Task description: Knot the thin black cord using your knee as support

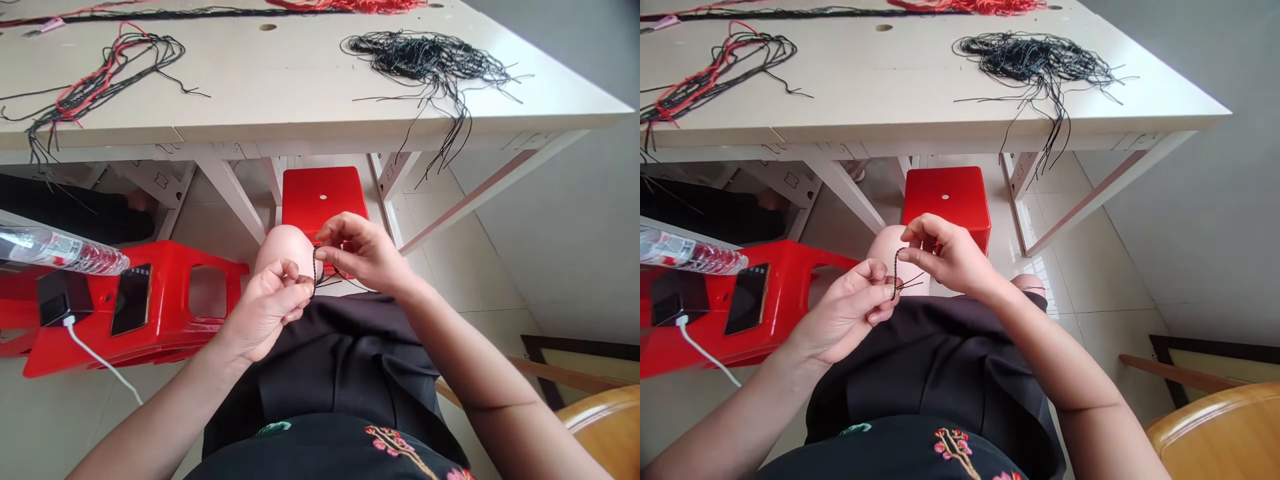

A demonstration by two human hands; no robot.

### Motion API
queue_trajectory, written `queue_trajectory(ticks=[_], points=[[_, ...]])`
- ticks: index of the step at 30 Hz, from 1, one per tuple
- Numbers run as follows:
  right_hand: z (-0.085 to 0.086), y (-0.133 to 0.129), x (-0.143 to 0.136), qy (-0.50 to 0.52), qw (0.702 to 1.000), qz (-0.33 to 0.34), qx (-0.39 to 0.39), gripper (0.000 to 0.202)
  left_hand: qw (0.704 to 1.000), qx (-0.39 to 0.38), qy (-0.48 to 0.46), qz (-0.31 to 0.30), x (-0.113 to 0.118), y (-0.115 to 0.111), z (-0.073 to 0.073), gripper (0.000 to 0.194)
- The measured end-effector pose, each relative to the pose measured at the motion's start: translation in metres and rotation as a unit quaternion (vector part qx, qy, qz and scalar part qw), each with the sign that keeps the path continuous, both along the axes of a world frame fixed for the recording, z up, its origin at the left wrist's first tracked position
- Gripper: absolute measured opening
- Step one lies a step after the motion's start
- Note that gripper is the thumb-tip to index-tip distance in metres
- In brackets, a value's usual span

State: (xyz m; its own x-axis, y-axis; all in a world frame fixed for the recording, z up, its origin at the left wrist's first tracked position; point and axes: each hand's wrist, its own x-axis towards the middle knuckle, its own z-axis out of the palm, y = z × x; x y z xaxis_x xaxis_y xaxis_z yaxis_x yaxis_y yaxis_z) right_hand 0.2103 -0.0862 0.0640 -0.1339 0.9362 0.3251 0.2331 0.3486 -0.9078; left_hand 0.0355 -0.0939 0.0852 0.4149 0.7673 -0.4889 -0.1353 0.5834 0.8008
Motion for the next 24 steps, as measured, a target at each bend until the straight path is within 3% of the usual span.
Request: queue_trajectory(ticks=[3, 6, 11, 17, 24], points=[[-0.022, -0.002, -0.011, 0.054, 0.998, -0.002, -0.021, 0.012, 0.999, -0.029, -0.033, 0.002, -0.002, -0.001, 0.002, 0.031], [-0.033, -0.012, -0.023, 0.025, 0.999, -0.038, 0.028, 0.001, 0.999, -0.016, -0.035, 0.028, -0.002, 0.001, 0.002, 0.031], [-0.031, -0.028, -0.031, 0.019, 0.993, -0.092, 0.076, 0.007, 0.998, 0.0, -0.026, 0.058, -0.001, 0.003, -0.002, 0.031], [-0.031, -0.036, -0.03, 0.176, 0.984, -0.028, -0.017, 0.025, 0.998, -0.01, -0.031, 0.062, 0.002, 0.001, -0.005, 0.031], [-0.028, -0.043, -0.037, 0.184, 0.975, -0.105, -0.066, 0.015, 0.997, -0.035, -0.049, 0.055, 0.003, 0.0, -0.005, 0.03]])
